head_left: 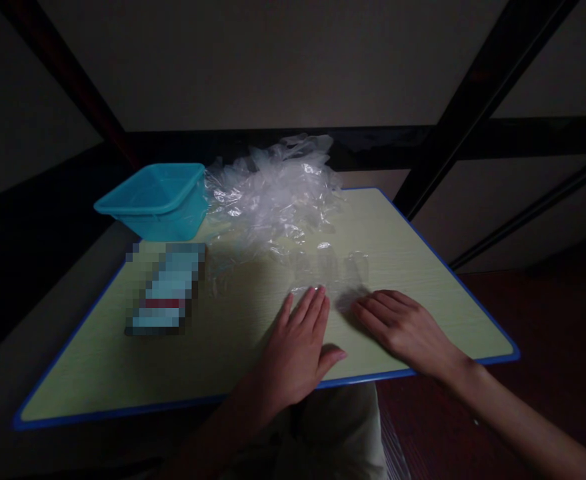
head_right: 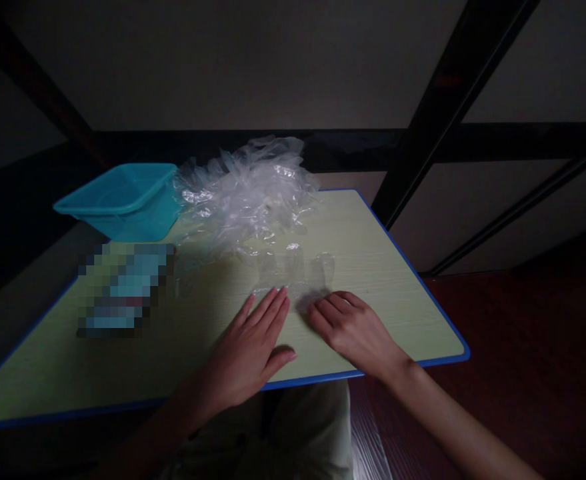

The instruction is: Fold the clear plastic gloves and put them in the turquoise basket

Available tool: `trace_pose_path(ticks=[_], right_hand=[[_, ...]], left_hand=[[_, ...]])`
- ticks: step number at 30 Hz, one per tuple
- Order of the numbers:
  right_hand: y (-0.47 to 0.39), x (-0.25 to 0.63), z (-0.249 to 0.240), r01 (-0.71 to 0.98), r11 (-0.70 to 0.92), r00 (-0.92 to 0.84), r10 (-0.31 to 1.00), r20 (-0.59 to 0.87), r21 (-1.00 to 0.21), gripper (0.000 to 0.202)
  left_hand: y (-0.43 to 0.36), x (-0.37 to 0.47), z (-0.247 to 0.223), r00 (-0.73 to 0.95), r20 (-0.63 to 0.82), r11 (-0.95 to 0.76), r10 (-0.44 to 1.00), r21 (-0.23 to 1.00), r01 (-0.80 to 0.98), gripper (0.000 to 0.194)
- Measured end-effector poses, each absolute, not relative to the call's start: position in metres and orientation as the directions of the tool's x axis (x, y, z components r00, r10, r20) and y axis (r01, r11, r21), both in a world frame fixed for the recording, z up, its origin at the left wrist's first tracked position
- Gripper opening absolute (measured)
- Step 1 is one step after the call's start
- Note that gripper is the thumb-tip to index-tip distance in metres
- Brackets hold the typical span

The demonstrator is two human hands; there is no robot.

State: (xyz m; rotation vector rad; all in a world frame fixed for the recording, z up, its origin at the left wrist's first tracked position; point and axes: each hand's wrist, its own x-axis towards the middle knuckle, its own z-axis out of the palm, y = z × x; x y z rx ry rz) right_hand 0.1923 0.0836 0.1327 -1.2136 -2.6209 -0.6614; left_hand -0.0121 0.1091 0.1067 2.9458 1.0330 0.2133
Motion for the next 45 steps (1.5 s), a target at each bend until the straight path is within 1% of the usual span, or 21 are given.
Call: trace_pose_path(ticks=[8, 12, 17, 21, 29, 31, 33, 37, 39, 42, 45], right_hand=[[0.082, 0.199, 0.133, 0.764, 0.578, -0.644, 0.667, 0.374, 0.286, 0.023], [0.078, 0.202, 0.139, 0.741, 0.611, -0.671, 0.655, 0.347, 0.279, 0.022], [0.076, 0.198, 0.141, 0.725, 0.616, -0.688, 0.659, 0.303, 0.308, 0.023], [0.077, 0.194, 0.141, 0.724, 0.607, -0.689, 0.659, 0.302, 0.328, 0.023], [0.081, 0.193, 0.139, 0.739, 0.593, -0.673, 0.654, 0.345, 0.319, 0.024], [0.08, 0.192, 0.138, 0.748, 0.595, -0.663, 0.647, 0.375, 0.296, 0.024], [0.079, 0.192, 0.138, 0.756, 0.61, -0.645, 0.633, 0.428, 0.236, 0.025], [0.077, 0.194, 0.139, 0.766, 0.643, -0.554, 0.643, 0.529, 0.021, 0.023], [0.076, 0.195, 0.139, 0.759, 0.649, -0.519, 0.656, 0.548, -0.058, 0.022], [0.076, 0.198, 0.139, 0.741, 0.666, -0.516, 0.648, 0.56, -0.087, 0.021], [0.077, 0.199, 0.135, 0.718, 0.695, -0.56, 0.616, 0.554, -0.047, 0.02]], left_hand=[[0.11, -0.011, 0.107, 0.773, 0.116, -0.782, 0.623, 0.066, 0.62, 0.071], [0.11, -0.011, 0.108, 0.771, 0.107, -0.779, 0.627, 0.066, 0.624, 0.071], [0.11, -0.011, 0.109, 0.773, 0.088, -0.778, 0.628, 0.066, 0.625, 0.071], [0.109, -0.011, 0.109, 0.771, 0.084, -0.776, 0.631, 0.061, 0.628, 0.071], [0.11, -0.012, 0.108, 0.77, 0.146, -0.782, 0.622, 0.051, 0.622, 0.067], [0.11, -0.012, 0.11, 0.755, 0.174, -0.772, 0.632, 0.055, 0.633, 0.062], [0.113, -0.013, 0.113, 0.731, 0.218, -0.757, 0.646, 0.06, 0.651, 0.053], [0.124, -0.02, 0.117, 0.675, 0.336, -0.731, 0.657, 0.062, 0.68, 0.033], [0.13, -0.026, 0.118, 0.662, 0.386, -0.733, 0.643, 0.058, 0.678, 0.024], [0.137, -0.036, 0.118, 0.641, 0.454, -0.74, 0.619, 0.063, 0.67, 0.016], [0.139, -0.045, 0.117, 0.622, 0.517, -0.754, 0.588, 0.07, 0.653, 0.017]])
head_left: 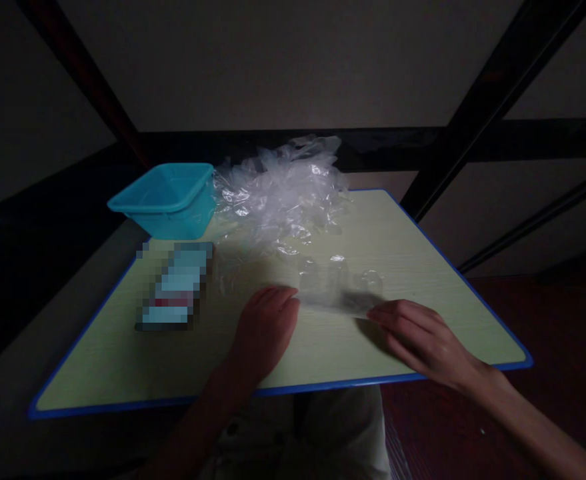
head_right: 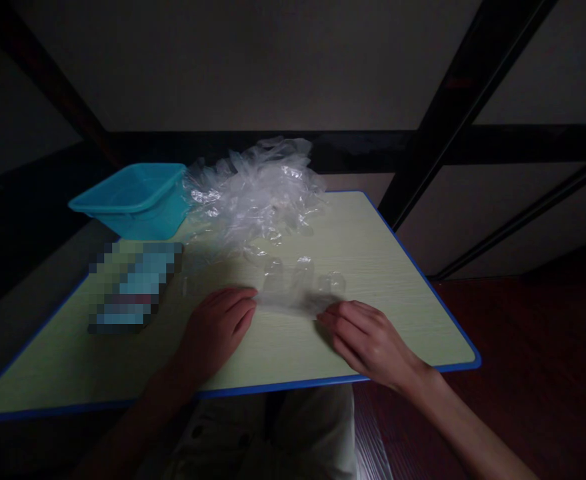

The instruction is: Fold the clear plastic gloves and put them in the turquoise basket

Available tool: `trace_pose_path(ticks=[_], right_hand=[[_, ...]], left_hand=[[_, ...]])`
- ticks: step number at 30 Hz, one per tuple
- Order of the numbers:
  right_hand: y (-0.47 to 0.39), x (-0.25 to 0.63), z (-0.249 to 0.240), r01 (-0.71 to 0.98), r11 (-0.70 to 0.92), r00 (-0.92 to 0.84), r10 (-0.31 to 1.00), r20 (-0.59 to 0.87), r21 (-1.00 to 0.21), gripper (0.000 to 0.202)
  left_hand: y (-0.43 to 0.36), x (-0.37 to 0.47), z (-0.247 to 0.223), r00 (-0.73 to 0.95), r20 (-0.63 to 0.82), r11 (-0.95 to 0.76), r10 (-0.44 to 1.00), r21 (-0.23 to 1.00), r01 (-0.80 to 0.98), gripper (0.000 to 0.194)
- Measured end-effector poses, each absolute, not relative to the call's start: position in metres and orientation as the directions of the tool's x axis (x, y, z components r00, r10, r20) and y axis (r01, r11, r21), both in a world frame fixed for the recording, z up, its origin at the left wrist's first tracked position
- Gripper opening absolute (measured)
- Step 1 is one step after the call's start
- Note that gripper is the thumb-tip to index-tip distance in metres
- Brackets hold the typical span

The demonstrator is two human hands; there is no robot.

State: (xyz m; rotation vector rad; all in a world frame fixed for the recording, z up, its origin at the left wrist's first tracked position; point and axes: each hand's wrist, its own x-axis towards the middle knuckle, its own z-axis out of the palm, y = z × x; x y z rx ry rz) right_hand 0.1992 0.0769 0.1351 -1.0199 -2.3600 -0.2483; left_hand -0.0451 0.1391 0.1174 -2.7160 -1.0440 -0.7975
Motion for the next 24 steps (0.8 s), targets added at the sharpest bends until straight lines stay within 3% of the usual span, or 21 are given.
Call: trace_pose_path(ticks=[6, 10, 14, 18, 24], right_hand=[[0.08, 0.199, 0.127, 0.708, 0.704, -0.627, 0.59, 0.509, 0.058, 0.022], [0.078, 0.2, 0.129, 0.716, 0.698, -0.584, 0.613, 0.532, -0.018, 0.021], [0.073, 0.201, 0.136, 0.696, 0.688, -0.514, 0.677, 0.526, -0.205, 0.019], [0.067, 0.199, 0.146, 0.664, 0.655, -0.442, 0.733, 0.516, -0.361, 0.017], [0.053, 0.195, 0.167, 0.659, 0.645, -0.419, 0.742, 0.523, -0.387, 0.019]], left_hand=[[0.139, -0.052, 0.12, 0.65, 0.531, -0.794, 0.543, 0.072, 0.604, 0.02], [0.137, -0.055, 0.121, 0.66, 0.532, -0.819, 0.53, 0.121, 0.561, 0.017], [0.133, -0.062, 0.124, 0.574, 0.528, -0.778, 0.625, 0.36, 0.515, 0.015], [0.127, -0.067, 0.135, 0.52, 0.418, -0.649, 0.745, 0.636, 0.418, 0.012], [0.116, -0.075, 0.161, 0.558, 0.288, -0.523, 0.778, 0.79, 0.321, 0.011]])
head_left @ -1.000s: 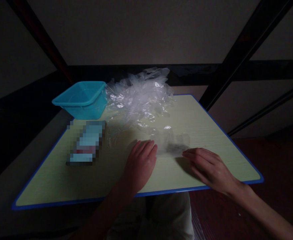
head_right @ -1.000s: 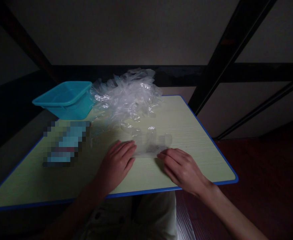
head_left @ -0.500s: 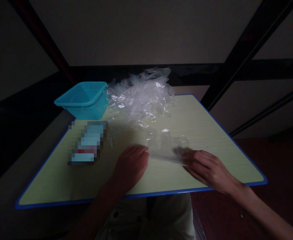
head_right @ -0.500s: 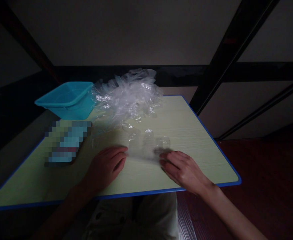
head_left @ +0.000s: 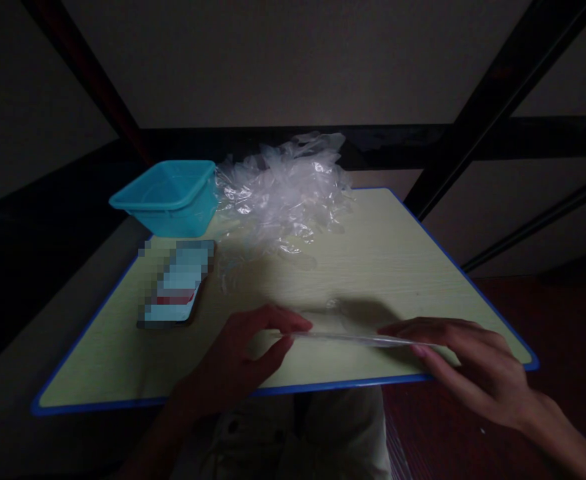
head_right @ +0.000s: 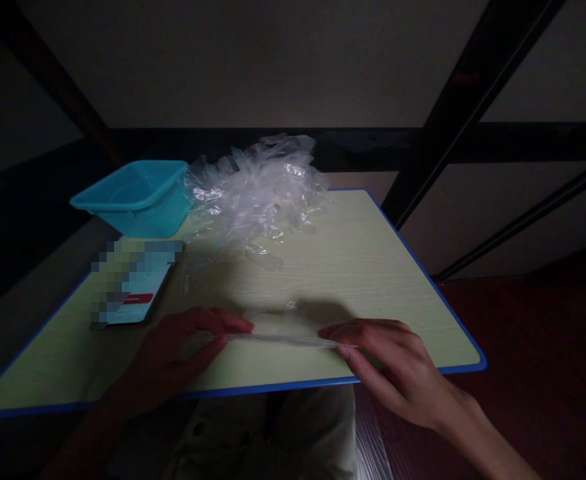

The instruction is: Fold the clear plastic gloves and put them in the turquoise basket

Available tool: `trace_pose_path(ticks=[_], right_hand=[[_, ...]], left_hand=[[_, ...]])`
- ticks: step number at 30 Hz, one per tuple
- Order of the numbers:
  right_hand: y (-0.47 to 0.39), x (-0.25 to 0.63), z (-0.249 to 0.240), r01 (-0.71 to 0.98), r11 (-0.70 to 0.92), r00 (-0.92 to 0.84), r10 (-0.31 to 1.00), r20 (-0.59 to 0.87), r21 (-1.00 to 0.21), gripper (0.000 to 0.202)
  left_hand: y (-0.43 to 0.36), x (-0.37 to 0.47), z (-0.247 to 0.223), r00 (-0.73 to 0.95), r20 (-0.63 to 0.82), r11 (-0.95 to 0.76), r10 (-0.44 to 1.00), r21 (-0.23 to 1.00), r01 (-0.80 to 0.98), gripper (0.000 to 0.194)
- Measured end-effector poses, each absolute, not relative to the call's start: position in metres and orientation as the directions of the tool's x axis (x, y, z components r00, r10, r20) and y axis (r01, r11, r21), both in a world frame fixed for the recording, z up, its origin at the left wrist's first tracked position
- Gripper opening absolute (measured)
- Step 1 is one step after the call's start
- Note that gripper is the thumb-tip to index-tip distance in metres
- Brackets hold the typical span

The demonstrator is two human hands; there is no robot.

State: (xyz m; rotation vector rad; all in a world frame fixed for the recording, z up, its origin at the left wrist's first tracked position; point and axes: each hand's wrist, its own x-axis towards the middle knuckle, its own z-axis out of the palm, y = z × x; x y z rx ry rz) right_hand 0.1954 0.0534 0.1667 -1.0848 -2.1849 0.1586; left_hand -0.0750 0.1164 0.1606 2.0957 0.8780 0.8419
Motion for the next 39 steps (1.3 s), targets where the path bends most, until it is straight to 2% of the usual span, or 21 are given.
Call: trace_pose_path(ticks=[3, 7, 11, 13, 15, 17, 20, 23, 27, 31, 36, 39], right_hand=[[0.041, 0.195, 0.176, 0.673, 0.629, -0.405, 0.753, 0.519, -0.388, 0.021], [0.024, 0.19, 0.187, 0.686, 0.57, -0.333, 0.798, 0.502, -0.452, 0.019], [0.026, 0.182, 0.198, 0.699, 0.456, -0.165, 0.852, 0.497, -0.551, 0.018], [0.035, 0.18, 0.198, 0.615, 0.407, -0.141, 0.9, 0.413, -0.676, 0.02], [0.048, 0.18, 0.193, 0.513, 0.308, -0.149, 0.951, 0.271, -0.801, 0.022], [0.062, 0.182, 0.183, 0.445, 0.219, -0.158, 0.974, 0.164, -0.868, 0.026], [0.079, 0.185, 0.163, 0.404, 0.126, -0.207, 0.977, 0.044, -0.906, 0.027], [0.091, 0.186, 0.146, 0.428, 0.127, -0.246, 0.969, 0.02, -0.895, 0.025], [0.105, 0.189, 0.134, 0.569, 0.174, -0.231, 0.972, 0.046, -0.804, 0.02], [0.123, 0.19, 0.129, 0.69, 0.199, -0.229, 0.972, 0.051, -0.696, 0.019], [0.147, 0.192, 0.129, 0.765, 0.19, -0.216, 0.976, 0.034, -0.615, 0.015], [0.152, 0.192, 0.131, 0.806, 0.19, -0.159, 0.982, 0.105, -0.561, 0.01]], left_hand=[[0.107, -0.082, 0.171, 0.551, 0.24, -0.476, 0.799, 0.813, 0.336, 0.01], [0.096, -0.09, 0.184, 0.556, 0.173, -0.378, 0.813, 0.884, 0.277, 0.008], [0.096, -0.085, 0.193, 0.571, 0.024, -0.156, 0.821, 0.97, 0.185, 0.011], [0.101, -0.079, 0.192, 0.541, -0.085, 0.008, 0.837, 0.99, 0.144, 0.01], [0.111, -0.071, 0.186, 0.506, -0.182, 0.136, 0.843, 0.983, 0.126, 0.011], [0.121, -0.065, 0.175, 0.499, -0.226, 0.173, 0.837, 0.973, 0.151, 0.015], [0.134, -0.057, 0.155, 0.425, -0.27, 0.173, 0.864, 0.952, 0.252, 0.016], [0.142, -0.053, 0.14, 0.37, -0.178, 0.013, 0.912, 0.913, 0.408, 0.009], [0.149, -0.048, 0.133, 0.342, -0.015, -0.22, 0.94, 0.74, 0.636, 0.008], [0.158, -0.041, 0.131, 0.306, 0.04, -0.274, 0.951, 0.569, 0.775, 0.013], [0.17, -0.038, 0.123, 0.271, 0.082, -0.274, 0.959, 0.511, 0.815, 0.012], [0.169, -0.039, 0.119, 0.246, 0.169, -0.297, 0.954, 0.454, 0.84, 0.011]])
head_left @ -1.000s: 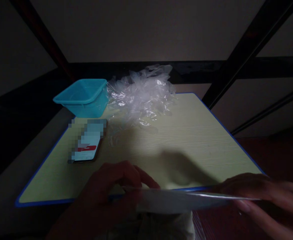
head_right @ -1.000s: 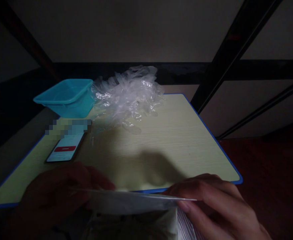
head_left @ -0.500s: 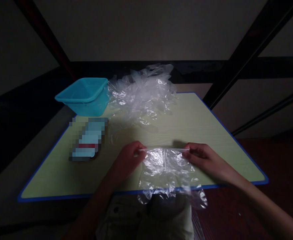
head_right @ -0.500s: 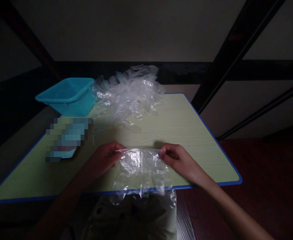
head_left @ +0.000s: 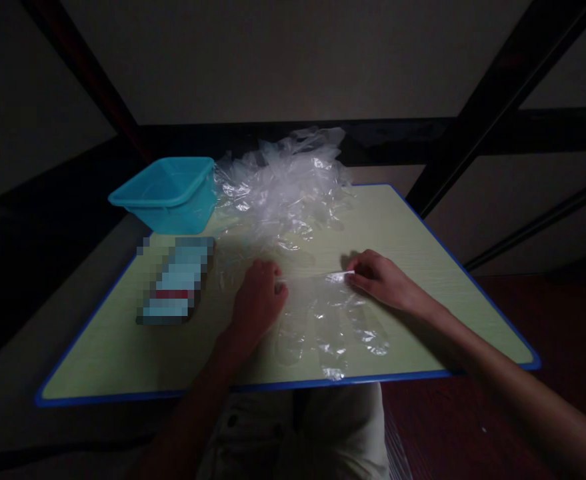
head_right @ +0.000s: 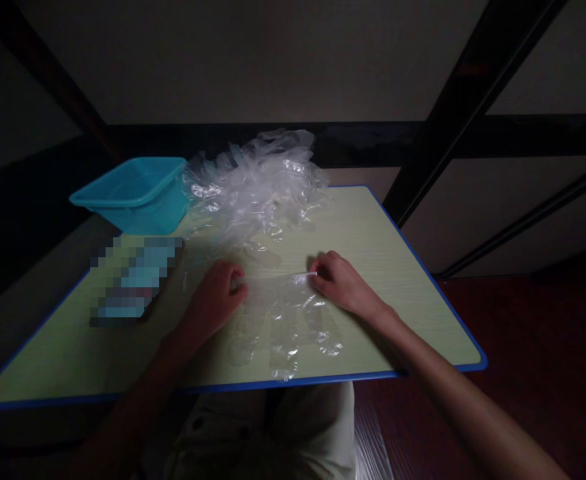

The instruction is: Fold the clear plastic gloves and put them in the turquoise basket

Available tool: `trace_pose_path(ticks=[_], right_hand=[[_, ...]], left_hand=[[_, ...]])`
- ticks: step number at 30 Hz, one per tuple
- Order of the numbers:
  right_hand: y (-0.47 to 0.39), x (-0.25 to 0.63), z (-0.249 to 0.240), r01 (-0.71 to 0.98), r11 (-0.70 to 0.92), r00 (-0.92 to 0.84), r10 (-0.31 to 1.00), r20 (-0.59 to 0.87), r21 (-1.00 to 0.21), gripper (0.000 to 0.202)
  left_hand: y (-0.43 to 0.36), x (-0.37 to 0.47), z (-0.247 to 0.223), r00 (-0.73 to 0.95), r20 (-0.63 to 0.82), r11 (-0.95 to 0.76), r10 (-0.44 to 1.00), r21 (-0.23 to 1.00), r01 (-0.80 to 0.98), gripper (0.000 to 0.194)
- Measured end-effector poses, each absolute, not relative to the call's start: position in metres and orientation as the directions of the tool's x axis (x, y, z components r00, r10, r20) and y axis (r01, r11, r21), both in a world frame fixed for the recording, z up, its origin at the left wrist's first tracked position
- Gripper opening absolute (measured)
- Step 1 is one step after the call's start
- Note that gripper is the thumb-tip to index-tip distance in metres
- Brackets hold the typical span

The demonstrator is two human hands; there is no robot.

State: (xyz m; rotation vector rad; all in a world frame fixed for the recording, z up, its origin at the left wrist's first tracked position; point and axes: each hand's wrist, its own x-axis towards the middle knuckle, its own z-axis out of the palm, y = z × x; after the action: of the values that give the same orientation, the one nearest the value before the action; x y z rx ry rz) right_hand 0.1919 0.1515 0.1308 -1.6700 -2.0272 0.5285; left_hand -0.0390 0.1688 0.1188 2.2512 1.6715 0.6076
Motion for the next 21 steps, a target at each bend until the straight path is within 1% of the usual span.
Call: trace_pose_path(ticks=[3, 4, 5, 8, 10, 15, 21], right_hand=[[0.143, 0.186, 0.134, 0.839, 0.264, -0.129, 0.946, 0.297, -0.476, 0.021], [0.138, 0.182, 0.135, 0.843, 0.305, -0.155, 0.926, 0.344, -0.442, 0.025], [0.133, 0.178, 0.135, 0.842, 0.354, -0.208, 0.909, 0.361, -0.408, 0.029], [0.119, 0.163, 0.13, 0.835, 0.481, -0.406, 0.866, 0.292, -0.266, 0.042], [0.114, 0.156, 0.123, 0.84, 0.508, -0.465, 0.854, 0.233, -0.189, 0.047], [0.11, 0.155, 0.109, 0.862, 0.498, -0.483, 0.864, 0.143, -0.097, 0.056], [0.107, 0.158, 0.105, 0.881, 0.47, -0.463, 0.879, 0.112, -0.044, 0.061]], left_hand=[[0.158, -0.035, 0.118, 0.306, 0.331, -0.417, 0.892, 0.345, 0.841, 0.028], [0.153, -0.032, 0.118, 0.348, 0.366, -0.466, 0.863, 0.312, 0.828, 0.029], [0.147, -0.028, 0.118, 0.395, 0.38, -0.512, 0.836, 0.283, 0.811, 0.03], [0.134, -0.017, 0.115, 0.558, 0.34, -0.635, 0.757, 0.182, 0.75, 0.036], [0.13, -0.012, 0.112, 0.625, 0.285, -0.676, 0.726, 0.133, 0.725, 0.042], [0.13, -0.012, 0.107, 0.653, 0.173, -0.672, 0.738, 0.096, 0.734, 0.049], [0.131, -0.012, 0.107, 0.643, 0.131, -0.656, 0.754, 0.116, 0.746, 0.049]])
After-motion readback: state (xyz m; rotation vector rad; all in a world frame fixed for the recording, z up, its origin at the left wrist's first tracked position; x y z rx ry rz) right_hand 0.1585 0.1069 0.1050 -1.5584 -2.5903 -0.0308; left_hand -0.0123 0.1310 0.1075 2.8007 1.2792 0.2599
